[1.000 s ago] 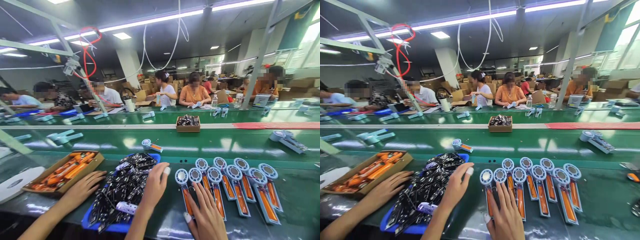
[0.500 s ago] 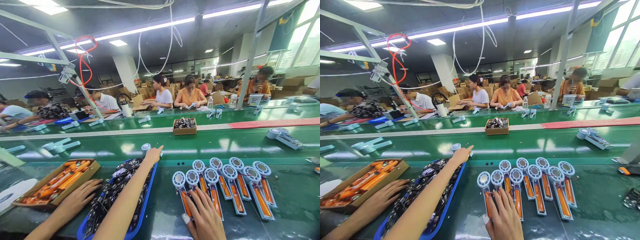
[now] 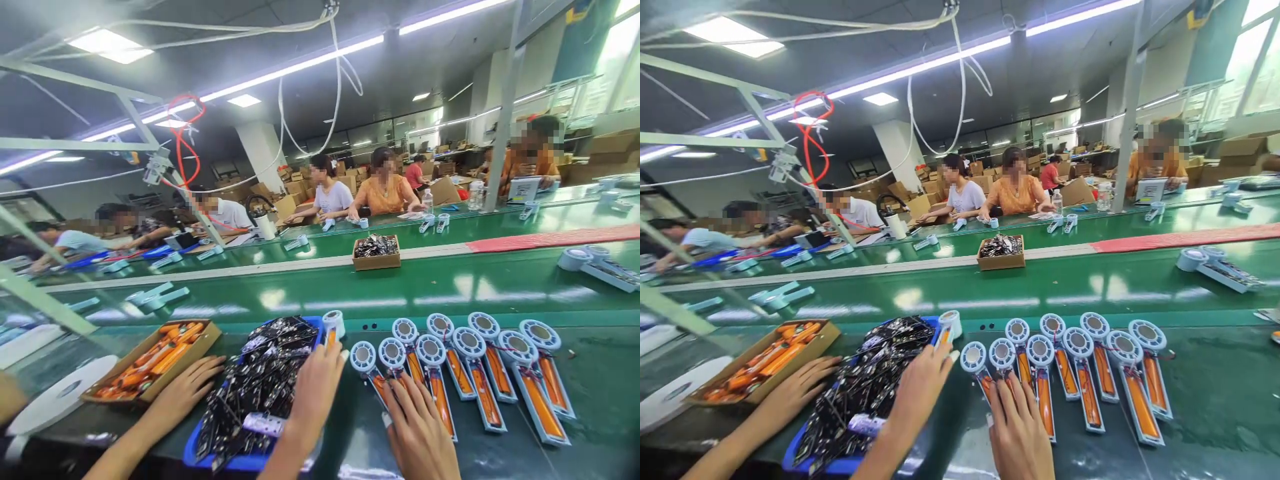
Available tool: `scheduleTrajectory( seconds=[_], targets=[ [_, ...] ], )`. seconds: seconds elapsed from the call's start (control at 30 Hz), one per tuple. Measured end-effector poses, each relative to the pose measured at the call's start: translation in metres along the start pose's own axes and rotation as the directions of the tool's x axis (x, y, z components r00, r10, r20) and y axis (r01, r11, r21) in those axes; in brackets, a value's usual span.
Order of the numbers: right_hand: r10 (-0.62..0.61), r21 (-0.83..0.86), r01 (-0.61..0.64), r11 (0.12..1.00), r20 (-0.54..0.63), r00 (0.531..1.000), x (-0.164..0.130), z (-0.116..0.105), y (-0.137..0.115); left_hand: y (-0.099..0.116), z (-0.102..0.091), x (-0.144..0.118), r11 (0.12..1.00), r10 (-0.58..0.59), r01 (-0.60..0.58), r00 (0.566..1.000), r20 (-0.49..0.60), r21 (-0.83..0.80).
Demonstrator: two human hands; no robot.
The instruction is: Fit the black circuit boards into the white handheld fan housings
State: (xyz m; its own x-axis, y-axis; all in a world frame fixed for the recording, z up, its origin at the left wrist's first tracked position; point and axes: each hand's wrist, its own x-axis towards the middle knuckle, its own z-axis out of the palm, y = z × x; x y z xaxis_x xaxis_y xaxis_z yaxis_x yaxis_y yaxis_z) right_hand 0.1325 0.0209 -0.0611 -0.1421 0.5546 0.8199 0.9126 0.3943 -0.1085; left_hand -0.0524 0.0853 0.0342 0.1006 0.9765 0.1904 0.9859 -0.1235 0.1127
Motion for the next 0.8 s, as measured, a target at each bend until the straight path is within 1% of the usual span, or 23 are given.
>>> scheduleTrajectory(
  seconds=[0.03, 0.1, 0.17, 0.23, 0.3, 0.37, 0.43, 0.47, 0.5, 0.53, 0.57, 0.6, 0.67, 0.7, 0.73, 0.8],
  targets=[
    [0.000, 0.008, 0.000, 1.000, 0.010, 1.000, -0.001, 0.000, 0.002, 0.003, 0.006, -0.014, 1.000, -0.022, 0.022, 1.000, 0.003, 0.005],
    [-0.042, 0.006, 0.041, 0.999, 0.059, 0.997, -0.003, -0.002, 0.008, 0.014, 0.021, -0.043, 0.999, -0.038, 0.038, 0.999, 0.009, -0.004],
    [-0.105, -0.019, 0.107, 0.994, 0.110, 0.988, -0.005, -0.004, 0.013, 0.026, 0.037, -0.067, 0.999, -0.018, 0.019, 1.000, 0.023, -0.027],
    [-0.137, -0.056, 0.145, 0.988, 0.126, 0.983, -0.007, -0.004, 0.016, 0.036, 0.048, -0.086, 0.997, 0.021, -0.019, 0.999, 0.025, -0.072],
    [-0.151, -0.084, 0.163, 0.983, 0.131, 0.980, -0.008, -0.004, 0.018, 0.040, 0.049, -0.095, 0.983, 0.083, -0.072, 0.995, 0.062, -0.168],
    [-0.169, -0.078, 0.180, 0.981, 0.138, 0.976, -0.008, -0.005, 0.019, 0.035, 0.037, -0.096, 0.948, 0.151, -0.104, 0.979, 0.138, -0.301],
    [-0.176, -0.048, 0.184, 0.982, 0.130, 0.976, -0.006, -0.008, 0.018, 0.018, 0.014, -0.092, 0.908, 0.171, -0.079, 0.966, 0.193, -0.413],
    [-0.172, -0.032, 0.177, 0.984, 0.117, 0.978, -0.004, -0.010, 0.018, 0.005, 0.002, -0.090, 0.900, 0.132, -0.037, 0.973, 0.192, -0.435],
    [-0.161, -0.017, 0.164, 0.986, 0.099, 0.982, -0.002, -0.013, 0.017, -0.010, -0.010, -0.088, 0.921, 0.035, 0.034, 0.985, 0.171, -0.388],
    [-0.148, -0.003, 0.148, 0.989, 0.080, 0.986, 0.001, -0.015, 0.015, -0.027, -0.020, -0.086, 0.950, -0.089, 0.122, 0.988, 0.125, -0.288],
    [-0.133, 0.008, 0.133, 0.991, 0.063, 0.989, 0.003, -0.017, 0.014, -0.044, -0.029, -0.085, 0.954, -0.166, 0.184, 0.982, 0.094, -0.238],
    [-0.122, 0.019, 0.121, 0.992, 0.051, 0.991, 0.005, -0.018, 0.012, -0.061, -0.035, -0.084, 0.954, -0.203, 0.216, 0.976, 0.081, -0.209],
    [-0.107, 0.038, 0.105, 0.994, 0.048, 0.993, 0.007, -0.020, 0.009, -0.090, -0.041, -0.084, 0.960, -0.206, 0.220, 0.974, 0.099, -0.170],
    [-0.101, 0.046, 0.098, 0.994, 0.056, 0.993, 0.008, -0.021, 0.008, -0.101, -0.042, -0.085, 0.966, -0.181, 0.200, 0.976, 0.121, -0.166],
    [-0.093, 0.057, 0.090, 0.994, 0.062, 0.994, 0.009, -0.021, 0.008, -0.108, -0.041, -0.084, 0.971, -0.146, 0.170, 0.979, 0.145, -0.170],
    [-0.072, 0.087, 0.066, 0.994, 0.069, 0.995, 0.010, -0.024, 0.007, -0.116, -0.040, -0.083, 0.975, -0.067, 0.103, 0.981, 0.181, -0.198]
  ],
)
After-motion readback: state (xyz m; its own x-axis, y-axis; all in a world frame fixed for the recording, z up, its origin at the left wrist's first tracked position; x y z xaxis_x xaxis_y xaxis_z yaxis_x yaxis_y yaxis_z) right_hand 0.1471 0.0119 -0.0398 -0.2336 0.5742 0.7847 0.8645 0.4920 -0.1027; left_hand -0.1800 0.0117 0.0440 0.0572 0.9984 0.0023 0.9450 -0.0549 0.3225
